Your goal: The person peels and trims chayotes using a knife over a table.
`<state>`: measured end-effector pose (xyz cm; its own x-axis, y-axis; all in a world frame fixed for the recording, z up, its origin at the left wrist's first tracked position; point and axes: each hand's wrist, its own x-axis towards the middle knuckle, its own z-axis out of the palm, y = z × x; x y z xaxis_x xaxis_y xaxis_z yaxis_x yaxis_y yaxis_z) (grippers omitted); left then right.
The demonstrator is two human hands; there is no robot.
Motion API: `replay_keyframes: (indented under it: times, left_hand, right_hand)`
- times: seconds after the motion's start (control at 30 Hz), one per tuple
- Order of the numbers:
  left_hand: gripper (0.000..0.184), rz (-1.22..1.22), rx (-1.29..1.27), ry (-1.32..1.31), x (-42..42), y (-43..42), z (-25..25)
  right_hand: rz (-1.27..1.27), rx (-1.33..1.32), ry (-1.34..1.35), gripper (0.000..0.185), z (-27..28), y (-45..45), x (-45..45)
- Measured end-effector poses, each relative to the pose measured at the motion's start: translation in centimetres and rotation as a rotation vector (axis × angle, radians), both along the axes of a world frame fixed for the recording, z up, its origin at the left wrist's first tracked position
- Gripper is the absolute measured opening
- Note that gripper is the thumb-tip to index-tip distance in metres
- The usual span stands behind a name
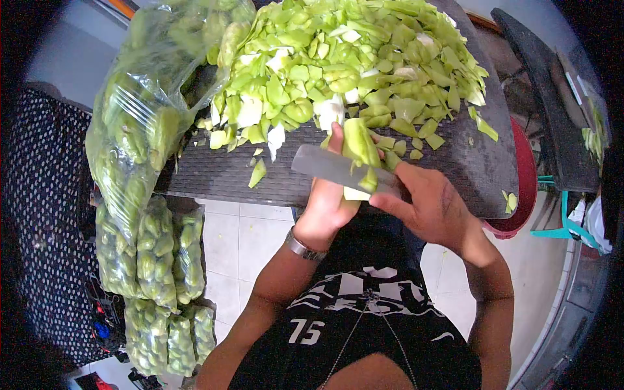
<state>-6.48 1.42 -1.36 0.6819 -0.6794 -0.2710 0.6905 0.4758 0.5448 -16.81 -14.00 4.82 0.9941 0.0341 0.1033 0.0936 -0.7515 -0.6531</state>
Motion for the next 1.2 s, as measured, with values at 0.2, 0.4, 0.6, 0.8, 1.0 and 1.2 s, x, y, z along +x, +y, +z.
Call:
replay_keyframes:
  times: [0.2, 0.4, 0.6, 0.8, 1.0, 1.2]
  left_hand:
    - [0.056, -0.084, -0.007, -0.072, 0.0, -0.3, 0.6]
    - [0.06, -0.235, 0.058, 0.013, -0.3, 0.8, 1.4]
    - [0.06, -0.26, -0.006, 0.092, 0.0, 1.4, 2.0]
    - [0.04, -0.025, -0.006, 0.146, 1.2, 0.6, 0.1]
    - [0.044, 0.026, -0.013, 0.089, 0.5, -0.3, 1.9]
    - [0.046, 0.116, 0.058, -0.052, -0.2, -0.7, 2.2]
  right_hand:
    - [0.042, -0.157, 0.006, 0.058, 0.8, -0.2, -0.3]
    - [-0.048, -0.169, 0.059, 0.056, -0.1, -3.2, 1.3]
    - [-0.278, 1.488, 0.91, 0.062, -3.7, -11.9, 3.6]
    - [-0.121, 0.595, 0.108, 0.058, -5.0, -6.3, 1.7]
    - [-0.016, -0.007, -0.043, 0.058, 0.5, 0.9, -0.3]
    - [-0.032, -0.09, -0.128, 0.055, 0.1, 1.1, -0.1]
